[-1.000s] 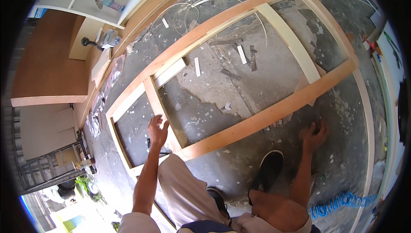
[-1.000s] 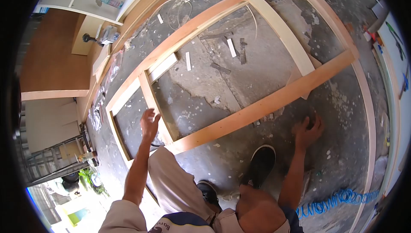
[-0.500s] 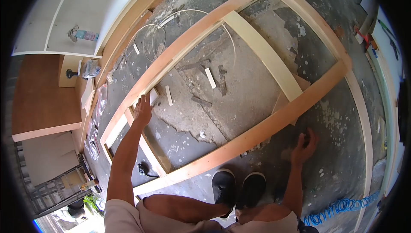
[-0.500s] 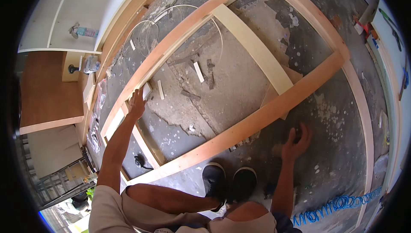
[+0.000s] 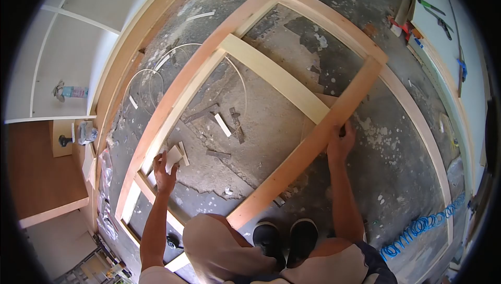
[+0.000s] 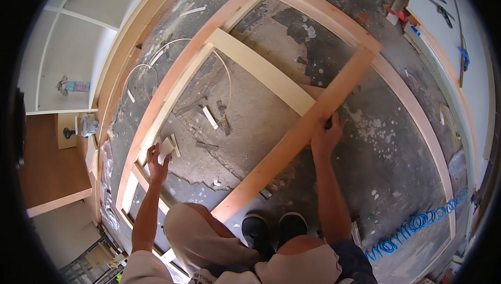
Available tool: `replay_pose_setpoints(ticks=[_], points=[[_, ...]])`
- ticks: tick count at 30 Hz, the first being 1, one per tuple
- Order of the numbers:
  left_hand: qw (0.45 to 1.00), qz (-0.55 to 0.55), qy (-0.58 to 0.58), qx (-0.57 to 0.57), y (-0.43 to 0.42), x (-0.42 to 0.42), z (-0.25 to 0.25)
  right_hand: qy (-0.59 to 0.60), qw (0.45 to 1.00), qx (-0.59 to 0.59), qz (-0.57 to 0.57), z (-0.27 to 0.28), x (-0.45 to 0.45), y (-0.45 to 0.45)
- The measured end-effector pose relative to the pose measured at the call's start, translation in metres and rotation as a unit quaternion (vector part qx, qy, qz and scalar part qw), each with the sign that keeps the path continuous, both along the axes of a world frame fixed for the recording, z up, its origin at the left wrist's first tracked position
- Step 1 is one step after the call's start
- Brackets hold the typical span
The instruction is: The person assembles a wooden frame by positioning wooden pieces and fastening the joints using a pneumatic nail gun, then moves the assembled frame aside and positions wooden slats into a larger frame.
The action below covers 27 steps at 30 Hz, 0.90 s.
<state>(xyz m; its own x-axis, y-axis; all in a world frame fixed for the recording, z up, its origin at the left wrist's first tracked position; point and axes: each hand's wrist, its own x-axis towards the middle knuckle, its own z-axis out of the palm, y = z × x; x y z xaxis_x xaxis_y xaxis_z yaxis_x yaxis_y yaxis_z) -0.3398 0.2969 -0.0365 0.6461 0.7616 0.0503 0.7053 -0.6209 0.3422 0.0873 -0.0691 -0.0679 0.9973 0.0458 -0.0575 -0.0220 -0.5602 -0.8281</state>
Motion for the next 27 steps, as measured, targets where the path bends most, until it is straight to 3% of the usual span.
replay_pose_setpoints(ticks=[6,7,8,12,14,17,20,21,23,27], points=[[0.997,-0.003,0.047,0.055,-0.007,0.012,-0.005,0.023,0.999,0.016,0.038,-0.012,0.022,0.003],[0.996,-0.018,0.060,0.071,-0.008,0.016,-0.002,0.034,0.997,0.061,0.025,-0.014,0.022,0.005],[0.996,-0.035,0.041,0.067,-0.011,0.022,-0.003,0.048,0.993,0.106,0.012,-0.016,0.021,0.006],[0.997,-0.054,-0.051,0.005,-0.039,0.078,0.013,0.102,0.988,0.110,0.047,0.008,0.024,0.015],[0.993,-0.104,-0.053,-0.007,-0.044,0.102,0.010,0.005,0.997,-0.022,0.077,0.005,0.030,0.015],[0.983,-0.176,-0.044,-0.003,-0.057,0.148,0.028,0.056,0.993,-0.053,0.089,0.014,0.032,0.013],[0.974,-0.158,-0.163,-0.022,-0.067,0.199,0.030,0.003,0.992,-0.058,0.116,-0.010,0.039,-0.016],[0.966,-0.159,-0.200,-0.040,-0.069,0.225,0.033,0.004,0.992,-0.069,0.105,0.001,0.033,-0.032],[0.964,-0.185,-0.190,-0.030,-0.076,0.281,0.048,0.041,0.998,0.017,0.050,0.037,0.006,-0.064],[0.950,-0.243,-0.195,-0.024,-0.091,0.390,0.057,-0.053,0.990,-0.126,0.022,0.077,-0.086,-0.163]])
